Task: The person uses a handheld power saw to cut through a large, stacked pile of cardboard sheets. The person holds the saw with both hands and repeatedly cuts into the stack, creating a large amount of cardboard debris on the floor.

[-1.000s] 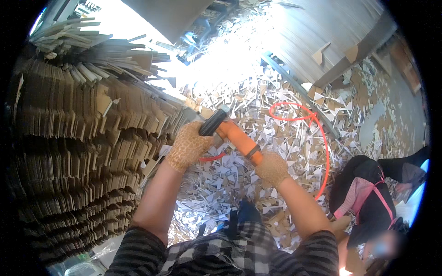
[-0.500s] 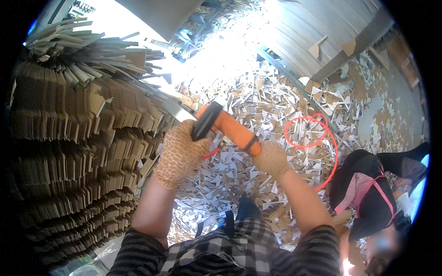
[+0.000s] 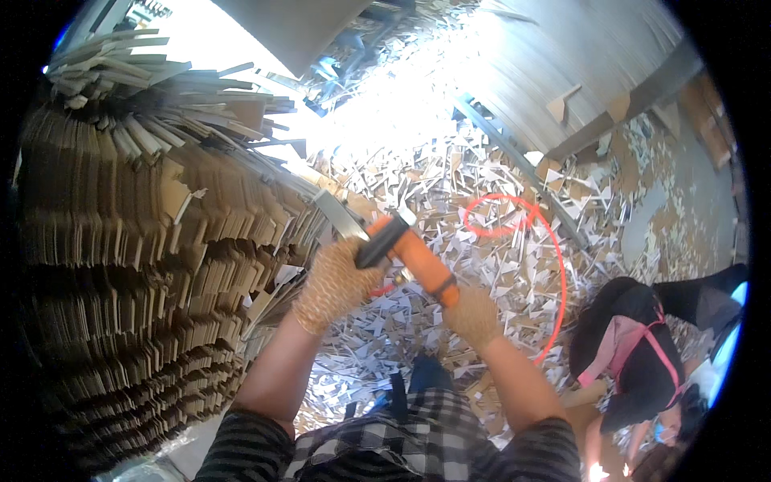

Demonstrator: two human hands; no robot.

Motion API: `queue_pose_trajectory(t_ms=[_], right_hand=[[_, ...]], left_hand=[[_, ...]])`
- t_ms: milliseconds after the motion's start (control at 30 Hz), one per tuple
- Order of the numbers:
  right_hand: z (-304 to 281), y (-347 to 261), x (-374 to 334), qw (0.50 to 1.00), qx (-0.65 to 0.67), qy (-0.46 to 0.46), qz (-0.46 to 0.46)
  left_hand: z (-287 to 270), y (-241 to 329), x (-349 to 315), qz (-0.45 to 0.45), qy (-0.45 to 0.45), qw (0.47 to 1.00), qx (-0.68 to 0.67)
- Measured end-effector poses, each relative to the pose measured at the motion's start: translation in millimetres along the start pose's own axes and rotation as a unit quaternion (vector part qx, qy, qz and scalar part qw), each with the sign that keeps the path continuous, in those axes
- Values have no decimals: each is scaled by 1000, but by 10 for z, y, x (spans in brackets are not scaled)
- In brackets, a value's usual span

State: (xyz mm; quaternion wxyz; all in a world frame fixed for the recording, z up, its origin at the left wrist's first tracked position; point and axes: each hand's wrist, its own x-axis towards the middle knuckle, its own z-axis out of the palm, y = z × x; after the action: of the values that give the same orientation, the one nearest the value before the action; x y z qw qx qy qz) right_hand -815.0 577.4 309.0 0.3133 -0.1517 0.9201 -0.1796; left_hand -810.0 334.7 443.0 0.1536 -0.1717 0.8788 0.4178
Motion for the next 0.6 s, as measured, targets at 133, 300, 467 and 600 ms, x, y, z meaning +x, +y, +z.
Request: queue_pose_trajectory(t_ms=[133, 300, 467, 600], right_hand=[[58, 185, -479, 999, -6, -30, 31], [-397, 186, -728, 999, -11, -19, 38], [-1016, 128, -643, 998, -62, -14, 25], [-1327, 105, -422, 991, -133, -19, 10]], left_hand=[[107, 157, -301, -7, -34, 999, -1], [54, 329, -490, -60, -48, 996, -53], [-81, 576, -474, -31, -15, 994, -100], [-150, 646, -329, 11, 4, 992, -127]])
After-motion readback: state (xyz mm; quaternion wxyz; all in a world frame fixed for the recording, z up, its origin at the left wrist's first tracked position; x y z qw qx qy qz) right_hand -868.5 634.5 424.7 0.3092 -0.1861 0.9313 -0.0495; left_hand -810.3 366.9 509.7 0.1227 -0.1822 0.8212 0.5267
